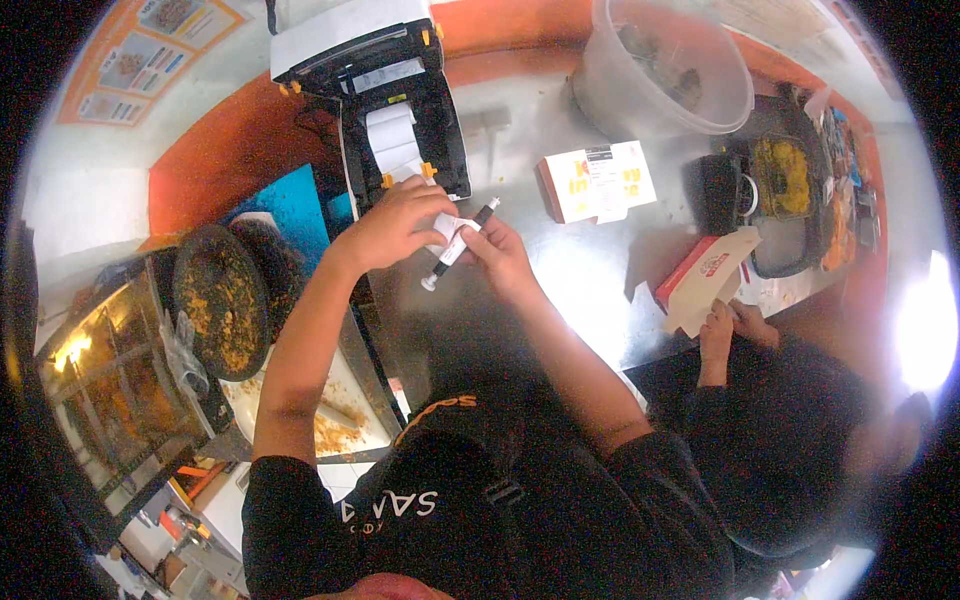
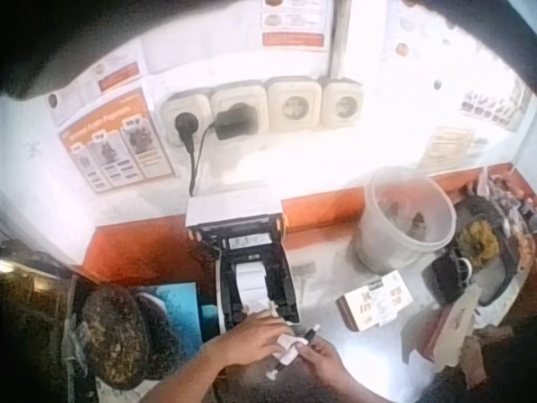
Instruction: The person opens a label printer, removes a used roll core and spindle, and prepares the printer by handling internal components.
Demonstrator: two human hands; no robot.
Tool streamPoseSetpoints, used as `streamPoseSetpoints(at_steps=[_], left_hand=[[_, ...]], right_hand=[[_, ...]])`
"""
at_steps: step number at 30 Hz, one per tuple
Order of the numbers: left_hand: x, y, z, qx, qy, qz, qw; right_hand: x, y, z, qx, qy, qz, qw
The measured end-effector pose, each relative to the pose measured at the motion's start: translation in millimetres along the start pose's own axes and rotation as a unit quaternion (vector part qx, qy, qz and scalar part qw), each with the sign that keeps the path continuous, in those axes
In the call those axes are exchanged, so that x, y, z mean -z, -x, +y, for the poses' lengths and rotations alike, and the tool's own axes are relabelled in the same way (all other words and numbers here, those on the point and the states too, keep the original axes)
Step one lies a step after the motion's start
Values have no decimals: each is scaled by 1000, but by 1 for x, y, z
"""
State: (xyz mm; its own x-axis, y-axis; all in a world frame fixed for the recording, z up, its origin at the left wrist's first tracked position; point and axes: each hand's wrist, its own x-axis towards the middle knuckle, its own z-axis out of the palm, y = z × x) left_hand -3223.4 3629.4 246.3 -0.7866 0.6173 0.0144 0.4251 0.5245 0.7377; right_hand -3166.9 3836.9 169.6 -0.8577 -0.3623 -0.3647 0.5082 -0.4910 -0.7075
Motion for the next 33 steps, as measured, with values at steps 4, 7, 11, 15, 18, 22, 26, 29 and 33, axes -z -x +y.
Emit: streamPoseSetpoints(at_steps=[4,7,11,15,18,22,26,29,33], left_hand=[[7,-3,-5,13,-34,-60,998],[14,-8,-9,20,-72,-65,995],[10,-7,2,0,-45,-22,999],[-2,13,13,3,1,199,980],[-26,47,-3,129,8,344,930],[-91,76,1,360,60,478,799],[-155,72,-7,342,198,511,763],[-169,65,-1,377,188,500,757],[-176,65,8,317,329,354,816]], right_hand=[[17,1,13,4,42,1,999],[32,6,22,-8,50,99,994],[31,22,21,-25,45,128,990],[43,34,31,-42,62,161,984],[53,41,37,-45,74,179,980],[58,49,32,-36,109,210,971],[53,45,32,-29,128,199,971],[44,38,34,-19,91,181,979],[29,38,31,0,48,149,988]])
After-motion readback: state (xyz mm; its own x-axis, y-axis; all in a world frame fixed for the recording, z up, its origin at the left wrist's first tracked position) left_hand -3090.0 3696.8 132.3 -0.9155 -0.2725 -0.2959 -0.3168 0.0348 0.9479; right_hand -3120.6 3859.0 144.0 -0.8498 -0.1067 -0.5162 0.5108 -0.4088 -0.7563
